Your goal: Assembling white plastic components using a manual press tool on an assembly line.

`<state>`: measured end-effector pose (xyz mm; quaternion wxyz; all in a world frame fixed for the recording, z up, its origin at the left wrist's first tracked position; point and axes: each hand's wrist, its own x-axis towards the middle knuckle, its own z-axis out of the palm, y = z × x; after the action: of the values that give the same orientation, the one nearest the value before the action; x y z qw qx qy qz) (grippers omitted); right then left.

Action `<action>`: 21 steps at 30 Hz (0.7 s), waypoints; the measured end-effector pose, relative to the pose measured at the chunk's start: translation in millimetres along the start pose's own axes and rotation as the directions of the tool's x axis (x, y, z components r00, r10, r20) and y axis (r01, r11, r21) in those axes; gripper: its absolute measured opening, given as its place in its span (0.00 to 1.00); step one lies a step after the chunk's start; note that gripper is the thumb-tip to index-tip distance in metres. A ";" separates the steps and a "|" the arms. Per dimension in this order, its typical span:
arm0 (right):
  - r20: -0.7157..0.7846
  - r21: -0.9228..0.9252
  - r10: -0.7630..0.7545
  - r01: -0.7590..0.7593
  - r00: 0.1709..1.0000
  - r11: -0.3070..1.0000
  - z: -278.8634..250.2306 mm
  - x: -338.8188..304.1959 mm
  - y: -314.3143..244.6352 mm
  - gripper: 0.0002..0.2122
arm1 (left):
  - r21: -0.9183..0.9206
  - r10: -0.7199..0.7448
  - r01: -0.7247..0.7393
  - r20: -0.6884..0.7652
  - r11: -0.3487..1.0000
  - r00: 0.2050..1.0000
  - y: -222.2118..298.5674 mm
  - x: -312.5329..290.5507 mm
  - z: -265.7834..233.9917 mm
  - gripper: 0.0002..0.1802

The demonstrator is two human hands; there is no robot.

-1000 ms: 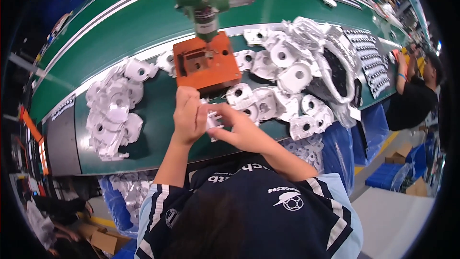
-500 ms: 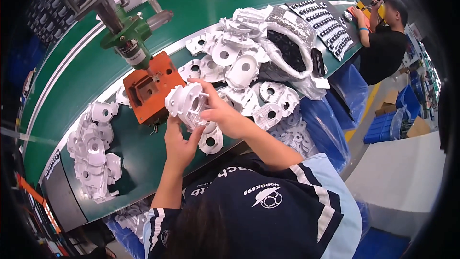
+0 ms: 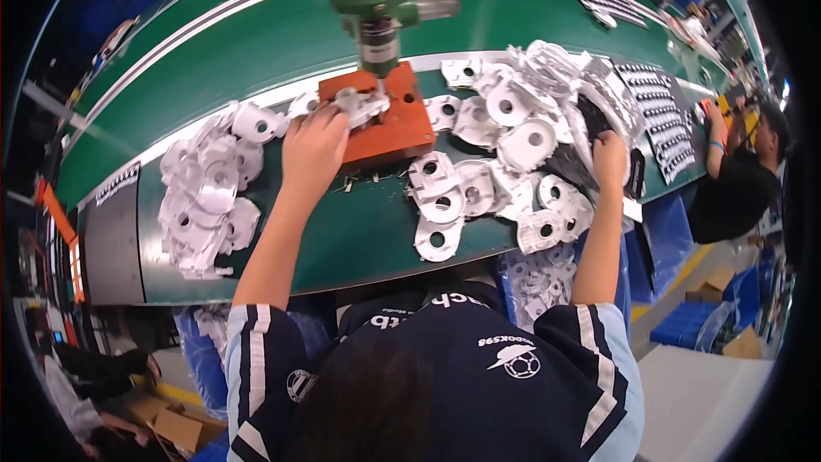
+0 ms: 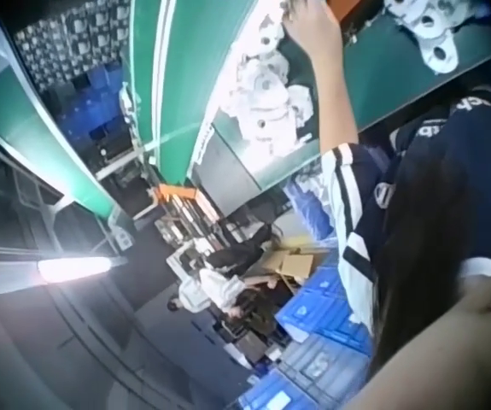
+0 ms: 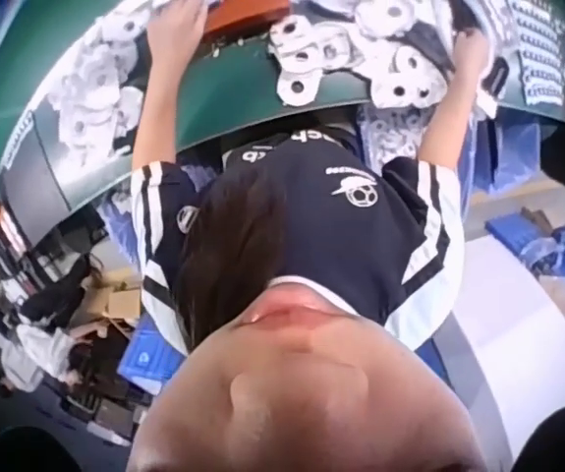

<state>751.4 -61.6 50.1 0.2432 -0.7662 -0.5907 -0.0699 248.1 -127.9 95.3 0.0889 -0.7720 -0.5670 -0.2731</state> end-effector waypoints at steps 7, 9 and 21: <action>-0.191 0.231 -0.088 0.132 0.978 0.964 -26.2 -2.7 -20.3 0.12 | 0.058 0.203 -0.197 -0.131 0.979 0.970 -16.1 5.0 17.8 0.08; -0.189 0.340 -0.100 0.161 0.977 0.926 -45.8 -7.9 -46.2 0.12 | -0.001 0.206 -0.208 -0.119 0.978 0.971 -16.1 3.3 17.8 0.08; 0.127 0.911 -0.550 0.123 0.826 0.394 -49.0 -45.6 -226.9 0.10 | 0.086 0.284 -0.275 -0.113 0.958 0.952 -21.6 8.2 16.4 0.09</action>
<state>533.8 -81.9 140.6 0.4485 -0.3872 -0.7234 0.3544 235.1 -106.5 82.1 0.1883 -0.8224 -0.4546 -0.2855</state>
